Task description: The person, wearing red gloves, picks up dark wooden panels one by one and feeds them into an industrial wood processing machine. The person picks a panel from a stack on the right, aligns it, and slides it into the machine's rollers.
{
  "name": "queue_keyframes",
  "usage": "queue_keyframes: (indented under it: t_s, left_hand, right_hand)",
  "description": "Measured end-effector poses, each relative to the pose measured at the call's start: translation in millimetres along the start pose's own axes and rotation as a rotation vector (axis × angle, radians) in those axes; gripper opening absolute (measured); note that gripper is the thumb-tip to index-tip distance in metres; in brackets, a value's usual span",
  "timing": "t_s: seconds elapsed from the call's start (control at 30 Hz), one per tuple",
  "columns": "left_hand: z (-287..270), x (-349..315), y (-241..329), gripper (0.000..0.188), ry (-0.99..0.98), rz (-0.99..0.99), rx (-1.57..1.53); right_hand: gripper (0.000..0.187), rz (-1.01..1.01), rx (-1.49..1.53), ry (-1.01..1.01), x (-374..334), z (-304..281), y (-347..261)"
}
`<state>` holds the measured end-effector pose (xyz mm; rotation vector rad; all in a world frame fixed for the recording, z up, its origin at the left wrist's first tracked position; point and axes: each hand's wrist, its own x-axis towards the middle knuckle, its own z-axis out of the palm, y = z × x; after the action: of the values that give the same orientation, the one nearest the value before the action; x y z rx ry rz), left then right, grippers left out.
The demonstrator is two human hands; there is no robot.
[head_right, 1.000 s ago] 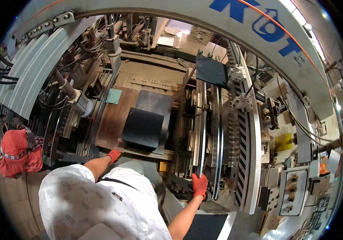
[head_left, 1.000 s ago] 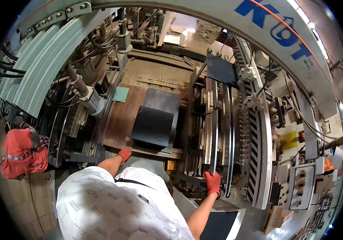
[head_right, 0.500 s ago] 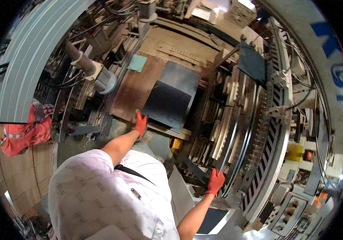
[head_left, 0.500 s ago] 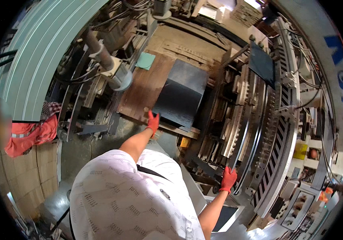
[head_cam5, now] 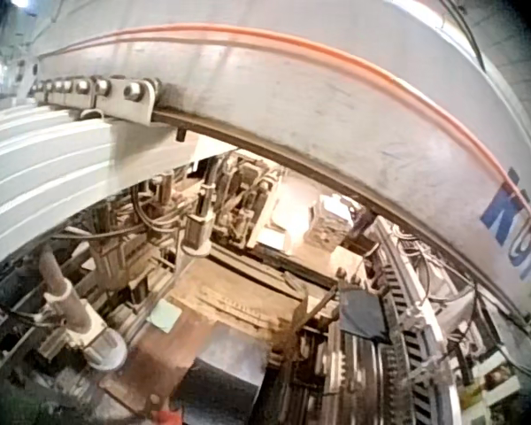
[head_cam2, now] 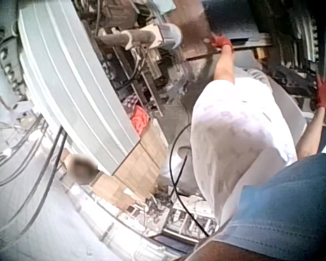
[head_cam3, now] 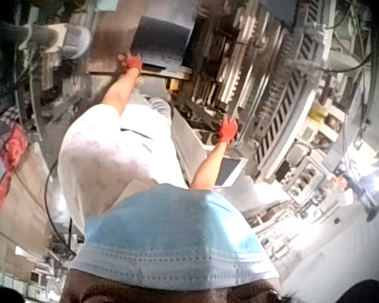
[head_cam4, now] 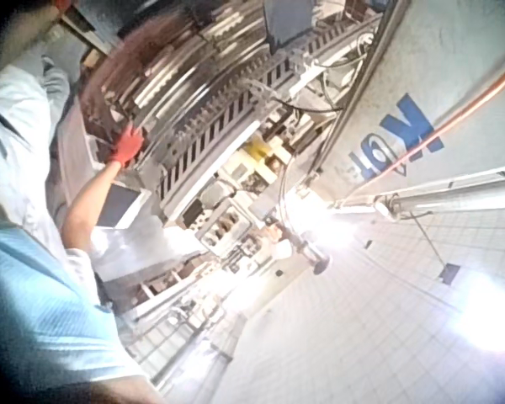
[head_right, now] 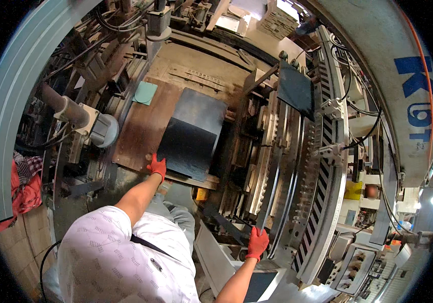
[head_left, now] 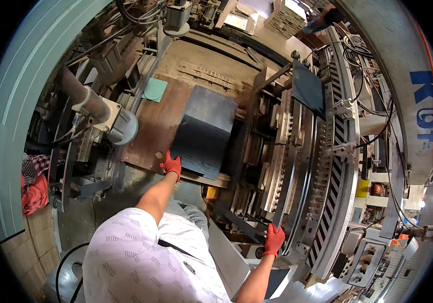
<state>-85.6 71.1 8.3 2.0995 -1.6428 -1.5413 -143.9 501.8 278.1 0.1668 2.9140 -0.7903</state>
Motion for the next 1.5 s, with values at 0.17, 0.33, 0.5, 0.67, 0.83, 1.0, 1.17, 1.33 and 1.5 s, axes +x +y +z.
queue_keyframes:
  t_s: [0.17, 0.33, 0.5, 0.67, 0.83, 1.0, 1.17, 1.33, 1.5]
  left_hand:
    - [29.5, 43.0, -46.2, 0.066, 0.203, 0.170, -0.071]
    - [24.8, 27.4, -28.4, 0.038, -0.106, -0.264, -0.573]
    - [13.2, 48.8, -62.3, 0.032, -0.166, -0.075, -0.466]
    - [3.7, 50.5, -75.4, 0.027, -0.290, 0.132, -0.444]
    - [-30.8, 44.5, -97.4, 0.019, -0.406, 0.191, -0.188]
    - [-49.2, 55.6, -126.9, 0.020, -0.771, -0.012, -0.085]
    - [-33.6, 42.1, -112.9, 0.035, -0.642, 0.148, -0.033]
    - [-20.0, 41.5, -103.2, 0.043, -0.495, 0.128, -0.128]
    - [-24.2, 50.8, -112.4, 0.044, -0.482, 0.077, -0.123]
  right_hand:
    - [0.026, -0.092, -0.056, 0.033, 8.4, -0.1, 11.1]
    - [0.025, 0.052, -0.046, 0.019, 4.6, -0.7, 14.5]
    - [0.029, 0.004, 0.017, 0.009, 7.4, 5.1, 17.9]
    - [0.030, -0.060, -0.056, 0.051, 10.0, 4.8, 28.5]
    - [0.029, -0.044, -0.092, 0.040, 7.7, 3.1, 19.3]
    - [0.027, -0.031, -0.064, 0.028, 7.3, 2.6, 19.3]
    - [0.032, -0.077, -0.122, 0.042, 7.9, 0.4, 21.6]
    - [0.033, -0.082, -0.100, 0.061, 9.9, 3.7, 29.6]
    - [0.033, -0.043, -0.096, 0.005, 9.6, 3.1, 18.6]
